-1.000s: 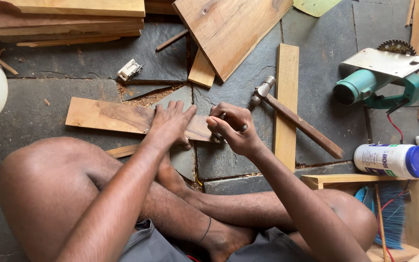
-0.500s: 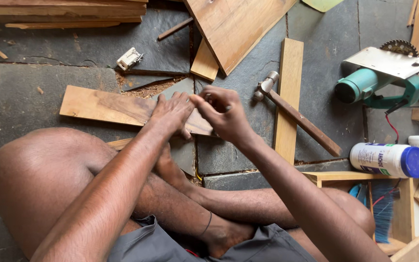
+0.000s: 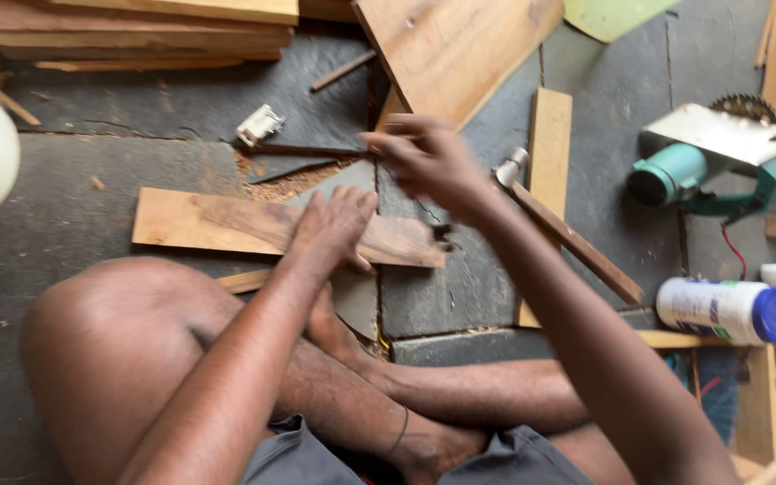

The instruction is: The person sits on the floor and uses a hammer to drive nails into a small wooden plank. They repeatedly position the plank, hammer the nails, and adjust the wood's orientation to continue the task.

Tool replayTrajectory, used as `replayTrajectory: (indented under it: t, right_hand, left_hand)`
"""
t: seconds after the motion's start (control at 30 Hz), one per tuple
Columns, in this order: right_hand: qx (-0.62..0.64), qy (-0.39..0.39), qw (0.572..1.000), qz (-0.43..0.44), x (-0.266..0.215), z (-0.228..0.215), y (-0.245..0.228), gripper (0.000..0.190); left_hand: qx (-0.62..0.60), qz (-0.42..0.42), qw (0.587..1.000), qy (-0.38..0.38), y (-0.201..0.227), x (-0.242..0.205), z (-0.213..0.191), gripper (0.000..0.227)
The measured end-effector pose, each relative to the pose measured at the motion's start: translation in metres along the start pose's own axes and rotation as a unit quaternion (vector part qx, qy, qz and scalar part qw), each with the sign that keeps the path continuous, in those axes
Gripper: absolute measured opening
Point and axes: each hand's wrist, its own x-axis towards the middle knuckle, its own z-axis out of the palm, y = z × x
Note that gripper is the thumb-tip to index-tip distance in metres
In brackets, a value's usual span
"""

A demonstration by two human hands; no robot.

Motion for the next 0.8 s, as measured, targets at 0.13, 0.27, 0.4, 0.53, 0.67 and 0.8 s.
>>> replayTrajectory:
  t: [0.13, 0.27, 0.4, 0.53, 0.67, 0.8]
  right_hand:
    - [-0.164, 0.048, 0.985, -0.020, -0.071, -0.056, 0.023, 0.028]
    - [-0.329, 0.113, 0.930, -0.121, -0.122, -0.092, 0.084, 0.023]
    - [-0.442, 0.159, 0.879, -0.086, -0.155, -0.120, 0.172, 0.027]
    - [-0.301, 0.202, 0.930, 0.060, -0.171, -0.157, 0.242, 0.027]
    - [-0.345, 0.275, 0.887, 0.137, -0.161, -0.184, 0.280, 0.041]
    - [-0.414, 0.261, 0.867, 0.098, -0.154, -0.190, 0.292, 0.071]
  left_hand:
    - [0.002, 0.001, 1.000, -0.018, 0.010, -0.011, -0.016, 0.126]
    - [-0.077, -0.047, 0.992, -0.086, 0.011, -0.011, -0.047, 0.130]
    - [-0.160, -0.114, 0.977, 0.086, -0.011, -0.010, -0.080, 0.074]
    - [-0.102, -0.177, 0.955, 0.215, -0.074, -0.012, -0.091, 0.021]
    - [-0.050, -0.144, 0.959, 0.239, -0.107, -0.009, -0.081, 0.029]
    - [-0.109, -0.173, 0.945, 0.255, -0.116, -0.007, -0.063, 0.035]
